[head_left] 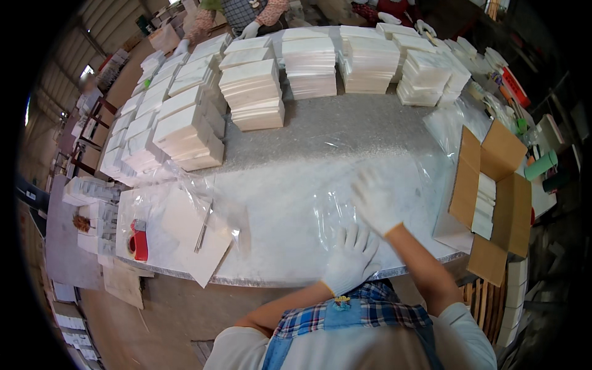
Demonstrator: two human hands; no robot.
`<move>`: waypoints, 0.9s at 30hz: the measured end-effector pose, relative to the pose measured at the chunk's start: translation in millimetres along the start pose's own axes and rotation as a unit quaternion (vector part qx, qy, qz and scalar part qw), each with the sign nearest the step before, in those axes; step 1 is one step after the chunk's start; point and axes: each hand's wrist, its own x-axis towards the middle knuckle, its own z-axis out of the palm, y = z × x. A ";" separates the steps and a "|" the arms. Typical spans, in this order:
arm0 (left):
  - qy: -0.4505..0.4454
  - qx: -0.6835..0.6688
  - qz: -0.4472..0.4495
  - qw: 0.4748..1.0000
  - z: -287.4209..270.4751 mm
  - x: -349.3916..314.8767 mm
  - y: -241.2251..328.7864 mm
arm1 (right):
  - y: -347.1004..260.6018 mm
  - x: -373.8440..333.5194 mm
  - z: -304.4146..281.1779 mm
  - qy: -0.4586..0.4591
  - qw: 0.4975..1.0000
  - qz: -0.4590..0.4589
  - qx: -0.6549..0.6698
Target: The person repeatedly picks up white rectangular blocks, wraps each one in a clear plastic sheet, and places the wrapped units into a cardboard box. The process is continuous and repetitive, with the person handling the blocks one at a time.
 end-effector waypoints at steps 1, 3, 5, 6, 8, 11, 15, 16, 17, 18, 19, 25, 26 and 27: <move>0.011 -0.004 0.006 1.000 -0.2 -2.7 -0.2 | -14.7 -13.2 -8.9 -0.027 0.998 -0.036 0.037; -0.016 -0.032 0.045 0.998 -2.4 -12.2 -5.8 | -33.1 -38.7 -11.9 -0.026 0.998 -0.029 0.047; -0.015 -0.060 0.058 0.996 -5.5 -21.0 -21.5 | -40.6 -47.9 -18.4 -0.025 0.998 -0.016 0.054; -0.003 -0.070 0.048 0.996 -8.7 -23.7 -36.2 | -44.4 -50.0 -22.2 -0.024 0.998 -0.007 0.060; 0.008 -0.016 0.044 0.999 -54.1 -3.6 -62.9 | -48.3 -53.4 -27.9 -0.029 0.997 0.017 0.063; 0.148 0.136 -0.066 0.977 -117.3 39.3 -145.6 | -49.8 -46.9 -26.7 -0.038 0.997 0.023 0.059; 0.185 0.292 -0.128 0.930 -182.4 108.7 -251.3 | -50.0 -49.9 -20.7 -0.020 0.999 0.006 0.035; 0.192 0.316 -0.107 0.923 -195.7 125.1 -276.6 | -51.1 -48.5 -22.0 -0.015 1.000 0.003 0.028; 0.196 0.336 -0.083 0.918 -206.6 140.9 -299.5 | -52.2 -46.7 -24.1 -0.011 0.999 0.000 0.032; 0.168 0.340 -0.106 0.919 -214.3 154.5 -320.8 | -52.1 -46.2 -26.6 -0.008 0.999 -0.002 0.034; 0.142 0.342 -0.130 0.920 -221.0 167.5 -340.4 | -50.6 -45.5 -28.3 -0.006 0.999 -0.003 0.035; 0.032 0.170 -0.308 0.935 -246.7 222.6 -415.3 | -41.0 -45.0 -27.7 0.008 0.998 -0.015 0.052; 0.038 0.083 -0.340 0.936 -249.1 226.3 -412.2 | -39.5 -45.1 -28.2 0.007 0.999 -0.013 0.051; 0.042 -0.002 -0.370 0.928 -251.8 228.3 -411.9 | -39.2 -44.2 -29.4 0.008 0.999 -0.011 0.052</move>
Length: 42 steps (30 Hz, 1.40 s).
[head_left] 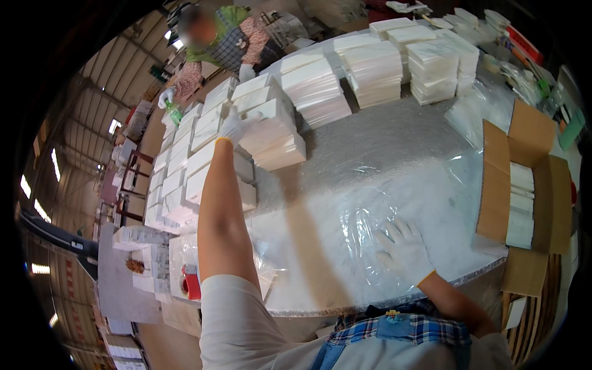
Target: The person repeatedly picks up white rectangular blocks, wraps each one in a clear plastic sheet, and places the wrapped units into a cardboard box. The process is continuous and repetitive, with the person handling the blocks one at a time.
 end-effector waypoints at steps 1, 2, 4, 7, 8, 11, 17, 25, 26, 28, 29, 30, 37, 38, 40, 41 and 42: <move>0.017 -0.043 -0.004 0.999 2.9 6.1 -7.9 | -0.2 0.8 -1.4 0.001 1.000 0.002 0.001; 0.040 -0.084 -0.015 0.996 3.9 9.9 -27.1 | -2.1 2.6 -2.9 -0.002 1.000 0.000 0.012; 0.055 -0.127 -0.020 0.990 4.9 23.5 -43.1 | -2.0 5.9 -6.4 -0.006 1.000 0.003 0.026; 0.083 -0.174 -0.014 0.981 18.0 34.0 -65.8 | -2.7 6.4 -7.3 0.007 1.000 0.001 0.028; 0.081 -0.178 -0.006 0.981 19.7 34.9 -67.9 | -2.3 7.4 -8.1 0.008 1.000 0.002 0.027; 0.072 -0.172 0.010 0.982 18.9 35.5 -67.3 | -1.8 9.1 -7.5 0.011 1.000 0.001 0.027; 0.063 -0.364 -0.105 0.923 21.7 60.8 -78.4 | -1.3 12.3 -7.9 0.001 1.000 0.002 0.025; 0.020 -0.649 -0.158 0.744 50.8 26.3 -81.5 | 1.8 11.0 -3.9 -0.013 1.000 0.010 0.022; 0.034 -0.654 -0.159 0.739 50.8 26.4 -94.8 | 1.0 11.2 -2.9 -0.018 0.999 0.008 0.029; 0.058 -0.664 -0.167 0.726 58.3 31.6 -133.3 | -1.8 8.8 -0.8 -0.032 0.999 0.006 0.041; 0.097 -0.651 -0.180 0.731 67.8 32.6 -123.3 | -1.1 10.1 -2.0 -0.040 0.998 0.009 0.042; 0.083 -0.668 -0.156 0.723 73.3 29.9 -122.2 | -0.6 11.2 -3.8 -0.047 0.998 0.011 0.043; 0.130 -0.637 -0.201 0.732 69.1 -22.8 -64.8 | 0.5 11.7 -4.7 -0.018 0.999 0.008 0.029; 0.109 -0.644 -0.180 0.736 66.8 -28.1 -67.4 | -0.7 11.3 -5.9 -0.016 0.999 0.008 0.029; 0.067 -0.648 -0.123 0.749 68.9 -27.4 -92.6 | -2.1 12.3 -7.6 -0.013 0.999 0.004 0.029; 0.048 -0.645 -0.086 0.758 66.4 -23.8 -113.4 | -2.8 12.4 -6.5 -0.012 0.999 0.000 0.031; 0.076 -0.595 -0.118 0.791 59.7 -15.1 -125.6 | -2.2 11.9 -4.4 -0.011 0.999 -0.002 0.032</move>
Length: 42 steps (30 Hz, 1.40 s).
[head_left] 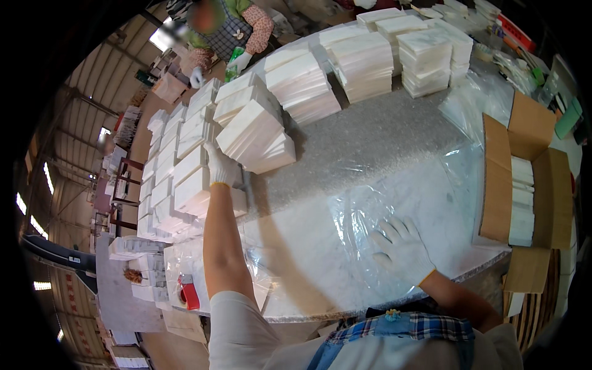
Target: The person repeatedly picks up white rectangular blocks, wraps each one in a clear plastic sheet, and places the wrapped units into a cardboard box. The process is continuous and repetitive, with the person handling the blocks one at a time.
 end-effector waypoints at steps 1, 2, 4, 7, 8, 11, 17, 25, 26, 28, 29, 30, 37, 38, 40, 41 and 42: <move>0.044 0.058 -0.001 0.997 -6.5 13.6 6.6 | 0.0 -0.7 0.9 0.000 1.000 -0.002 0.001; 0.087 0.115 -0.005 0.990 -6.8 23.5 10.5 | -0.3 -1.2 0.4 0.001 1.000 -0.002 0.000; 0.020 0.230 0.044 0.972 16.7 25.1 31.5 | 1.3 -3.3 0.0 0.001 1.000 0.004 -0.010; -0.122 0.488 0.151 0.851 49.5 6.9 67.7 | 1.2 -3.9 0.2 0.013 1.000 0.004 -0.001; -0.176 0.577 0.190 0.775 65.4 -4.0 77.7 | 1.4 -4.3 0.7 0.009 1.000 0.008 0.008; -0.183 0.621 0.227 0.727 84.0 -17.9 86.5 | 3.0 -6.3 0.5 0.004 1.000 0.016 0.027; -0.124 0.722 0.216 0.646 89.7 -35.4 94.8 | 0.0 -8.1 1.4 0.008 0.999 0.014 0.030; -0.057 0.656 0.393 0.642 130.8 -145.6 53.6 | 4.5 -11.4 6.6 -0.001 0.999 0.019 0.027; -0.075 0.601 0.472 0.641 134.9 -164.4 39.4 | 2.3 -10.6 4.5 0.009 1.000 0.015 0.021; -0.141 0.638 0.374 0.658 152.5 -204.0 11.2 | 0.7 -9.2 -0.3 0.030 1.000 0.009 0.004; -0.169 0.614 0.416 0.649 150.9 -215.5 -12.5 | -0.5 -9.1 0.1 0.028 1.000 0.008 0.004; -0.193 0.602 0.424 0.649 157.6 -228.4 -32.9 | 0.3 -9.7 1.9 0.027 1.000 0.009 0.000; -0.290 0.605 0.314 0.672 190.2 -292.6 -89.0 | 2.9 -9.6 5.8 0.015 1.000 0.008 -0.005; -0.292 0.603 0.315 0.672 189.7 -290.9 -91.3 | 2.6 -9.5 5.7 0.017 1.000 0.007 -0.009; -0.295 0.599 0.318 0.673 188.7 -287.5 -94.5 | 2.3 -9.7 5.2 0.023 1.000 0.005 -0.017; -0.301 0.607 0.309 0.668 189.9 -287.8 -91.6 | 2.2 -8.9 5.0 0.021 1.000 0.006 -0.013; -0.307 0.614 0.300 0.662 191.7 -288.9 -87.6 | 2.1 -8.1 4.5 0.020 1.000 0.008 -0.008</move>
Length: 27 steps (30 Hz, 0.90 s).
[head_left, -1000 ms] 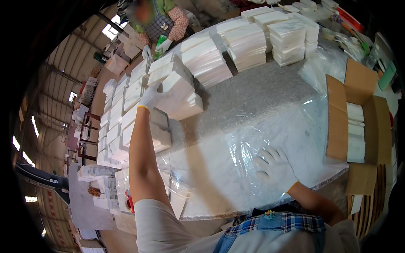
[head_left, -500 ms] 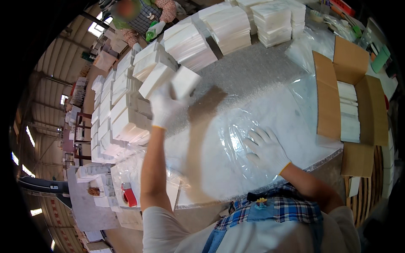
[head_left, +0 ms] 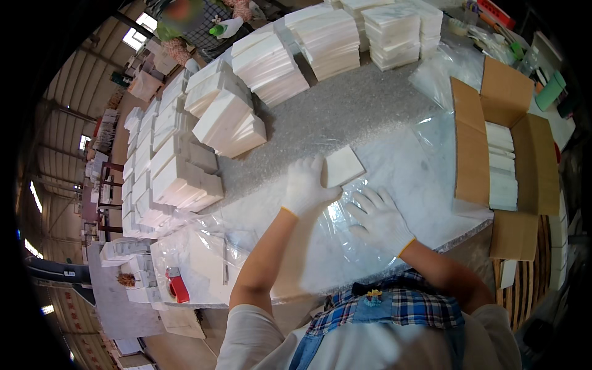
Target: The person repeatedly picks up white rectangular blocks, wraps each one in a clear plastic sheet, and places the wrapped units into a cardboard box. The process is continuous and repetitive, with the person handling the blocks one at a time.
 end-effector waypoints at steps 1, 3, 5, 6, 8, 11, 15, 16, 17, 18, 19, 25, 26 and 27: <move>-0.014 0.003 -0.003 1.000 -2.2 0.8 1.3 | -0.1 0.8 -0.6 -0.002 1.000 0.002 0.005; 0.005 0.012 0.003 1.000 2.0 -2.6 -2.0 | -2.5 1.6 -1.5 0.004 1.000 -0.001 0.004; -0.009 0.014 -0.009 1.000 -4.8 -1.2 2.9 | -1.9 1.3 -2.3 0.002 1.000 0.004 0.003; -0.033 0.012 -0.025 0.999 -20.8 2.1 15.3 | -0.3 0.6 -3.2 -0.003 1.000 0.009 0.000; -0.010 -0.011 -0.057 0.998 -23.5 13.1 5.8 | 0.9 -0.3 -4.3 -0.006 1.000 0.017 -0.005; 0.086 -0.015 -0.099 0.991 3.8 40.5 -71.4 | -3.2 -2.9 -0.9 -0.011 1.000 0.015 -0.004; -0.002 0.015 -0.112 0.994 20.2 69.8 -98.6 | -0.4 -2.7 0.7 -0.022 1.000 0.012 -0.005; -0.028 -0.001 -0.116 0.993 24.0 75.7 -100.9 | -0.2 -2.1 -0.4 -0.026 1.000 0.011 -0.007; -0.044 -0.011 -0.119 0.992 28.7 79.8 -104.1 | -0.8 -2.3 -0.9 -0.023 1.000 0.012 -0.003; -0.060 -0.020 -0.122 0.990 33.0 82.6 -107.3 | -1.7 -2.3 -1.8 -0.020 1.000 0.012 0.001; -0.076 -0.029 -0.127 0.989 36.8 83.1 -111.1 | -2.6 -2.3 -2.5 -0.018 1.000 0.012 0.005; 0.029 -0.088 -0.062 0.994 14.3 56.7 -94.2 | -2.7 -3.4 -1.9 -0.026 1.000 0.012 0.002; 0.062 -0.062 -0.027 0.996 7.5 51.4 -82.1 | -1.9 -4.2 -2.3 -0.020 1.000 0.013 0.000; 0.094 -0.034 0.007 0.995 -2.5 43.2 -67.6 | -0.8 -4.4 -2.8 -0.014 1.000 0.013 0.000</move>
